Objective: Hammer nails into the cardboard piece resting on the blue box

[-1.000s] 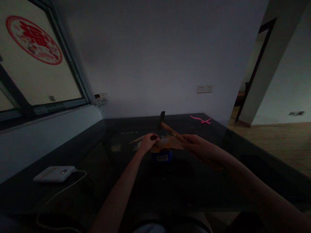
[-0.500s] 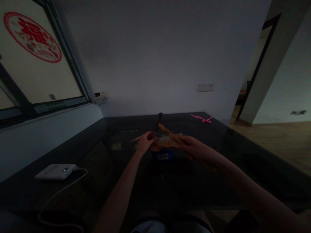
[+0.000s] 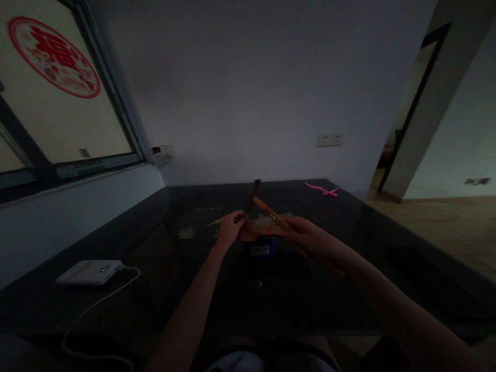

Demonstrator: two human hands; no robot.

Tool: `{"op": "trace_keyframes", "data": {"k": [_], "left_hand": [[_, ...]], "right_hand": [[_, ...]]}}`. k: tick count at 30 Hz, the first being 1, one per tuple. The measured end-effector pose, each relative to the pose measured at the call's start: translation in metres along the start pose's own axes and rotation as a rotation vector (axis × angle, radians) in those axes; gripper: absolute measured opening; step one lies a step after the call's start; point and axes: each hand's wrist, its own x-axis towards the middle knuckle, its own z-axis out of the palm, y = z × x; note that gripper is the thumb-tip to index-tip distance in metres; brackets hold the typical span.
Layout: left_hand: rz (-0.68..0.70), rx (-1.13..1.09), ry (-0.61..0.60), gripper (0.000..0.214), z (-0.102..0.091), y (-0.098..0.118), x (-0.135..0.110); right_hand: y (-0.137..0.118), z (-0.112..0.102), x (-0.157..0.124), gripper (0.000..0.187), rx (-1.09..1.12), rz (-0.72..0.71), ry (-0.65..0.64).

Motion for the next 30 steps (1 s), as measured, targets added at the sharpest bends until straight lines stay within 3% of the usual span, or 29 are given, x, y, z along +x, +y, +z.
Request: {"op": "trace_keyframes", "data": {"k": [6, 13, 21, 27, 30], "left_hand": [[-0.015, 0.004, 0.007, 0.011, 0.003, -0.005, 0.002], [-0.007, 0.166, 0.033, 0.016, 0.005, -0.009, 0.000], [-0.038, 0.176, 0.032, 0.016, 0.007, -0.011, 0.001], [-0.065, 0.126, 0.039, 0.013, 0.007, -0.007, 0.000], [-0.075, 0.147, 0.037, 0.015, 0.007, -0.010, 0.001]], "right_hand": [[0.000, 0.002, 0.002, 0.020, -0.029, 0.021, 0.012], [-0.003, 0.005, 0.006, 0.026, -0.029, -0.031, -0.012], [-0.004, 0.009, 0.007, 0.028, -0.071, 0.041, -0.031], [-0.008, 0.009, 0.006, 0.030, -0.098, -0.026, -0.005], [-0.009, 0.009, 0.005, 0.028, -0.126, 0.038, -0.017]]}}
